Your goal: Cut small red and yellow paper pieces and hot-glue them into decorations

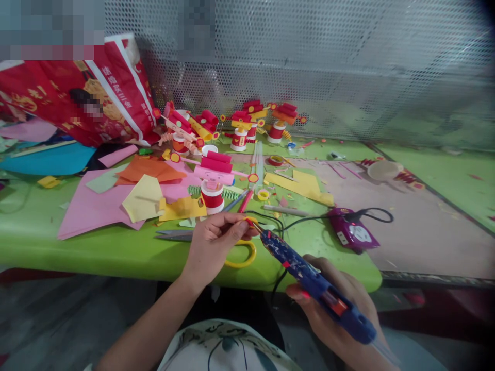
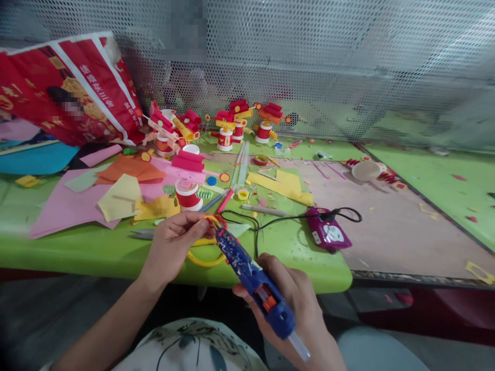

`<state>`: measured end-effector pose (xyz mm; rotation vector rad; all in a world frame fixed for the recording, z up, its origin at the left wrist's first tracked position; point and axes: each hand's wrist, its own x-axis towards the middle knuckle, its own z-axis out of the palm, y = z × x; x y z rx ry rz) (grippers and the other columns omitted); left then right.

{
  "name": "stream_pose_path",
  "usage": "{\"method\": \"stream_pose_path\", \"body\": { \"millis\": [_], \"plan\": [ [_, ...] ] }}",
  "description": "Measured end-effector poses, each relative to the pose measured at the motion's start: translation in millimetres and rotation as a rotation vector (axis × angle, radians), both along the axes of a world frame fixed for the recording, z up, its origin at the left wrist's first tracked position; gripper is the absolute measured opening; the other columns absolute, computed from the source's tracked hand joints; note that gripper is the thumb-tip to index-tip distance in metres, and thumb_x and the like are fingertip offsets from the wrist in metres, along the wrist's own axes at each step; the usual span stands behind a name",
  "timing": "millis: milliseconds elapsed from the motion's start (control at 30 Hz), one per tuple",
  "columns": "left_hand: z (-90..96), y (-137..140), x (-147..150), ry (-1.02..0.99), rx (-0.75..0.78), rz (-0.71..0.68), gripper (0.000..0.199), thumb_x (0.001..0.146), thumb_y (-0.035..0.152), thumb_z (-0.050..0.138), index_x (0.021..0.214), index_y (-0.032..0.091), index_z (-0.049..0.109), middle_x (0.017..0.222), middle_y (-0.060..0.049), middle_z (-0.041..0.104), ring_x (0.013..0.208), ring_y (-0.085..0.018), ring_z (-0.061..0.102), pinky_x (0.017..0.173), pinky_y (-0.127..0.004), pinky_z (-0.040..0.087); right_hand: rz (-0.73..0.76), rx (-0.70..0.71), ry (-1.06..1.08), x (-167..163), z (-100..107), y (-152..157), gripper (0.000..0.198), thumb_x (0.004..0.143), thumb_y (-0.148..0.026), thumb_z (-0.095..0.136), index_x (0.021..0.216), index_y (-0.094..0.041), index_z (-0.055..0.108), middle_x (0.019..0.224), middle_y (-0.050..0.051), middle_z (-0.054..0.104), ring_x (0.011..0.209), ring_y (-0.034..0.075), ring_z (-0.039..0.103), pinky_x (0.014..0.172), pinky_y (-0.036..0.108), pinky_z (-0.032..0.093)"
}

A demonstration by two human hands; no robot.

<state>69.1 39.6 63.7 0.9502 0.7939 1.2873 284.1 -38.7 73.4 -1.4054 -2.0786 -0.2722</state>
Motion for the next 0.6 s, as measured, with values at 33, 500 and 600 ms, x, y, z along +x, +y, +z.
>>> {"method": "stream_pose_path", "body": {
  "millis": [33, 500, 600],
  "plan": [
    [0.1, 0.0, -0.2, -0.001, 0.000, 0.003, 0.014, 0.086, 0.031, 0.084, 0.090, 0.018, 0.082, 0.078, -0.003, 0.081, 0.071, -0.012, 0.076, 0.075, -0.020, 0.064, 0.000, 0.005, -0.004, -0.2, 0.3, -0.7, 0.037, 0.106, -0.062, 0.044, 0.104, -0.027, 0.055, 0.074, -0.001, 0.072, 0.057, 0.017, 0.070, 0.055, 0.024, 0.053],
    [0.2, 0.0, -0.1, 0.011, 0.004, -0.014, 0.014, 0.087, 0.031, 0.083, 0.092, 0.017, 0.083, 0.083, -0.004, 0.082, 0.072, -0.011, 0.075, 0.076, -0.020, 0.064, 0.001, 0.040, -0.038, -1.9, -3.2, -1.0, 0.035, 0.107, -0.059, 0.044, 0.107, -0.026, 0.055, 0.078, 0.002, 0.075, 0.061, 0.019, 0.073, 0.058, 0.026, 0.057],
    [0.4, -0.5, -0.3, 0.005, 0.015, -0.018, 0.014, 0.087, 0.031, 0.083, 0.092, 0.018, 0.083, 0.082, -0.003, 0.082, 0.072, -0.011, 0.075, 0.076, -0.020, 0.064, -0.005, 0.064, -0.041, -2.1, -2.7, -2.3, 0.036, 0.108, -0.059, 0.043, 0.106, -0.026, 0.056, 0.079, 0.003, 0.075, 0.062, 0.018, 0.073, 0.059, 0.026, 0.057]
  ]
}}
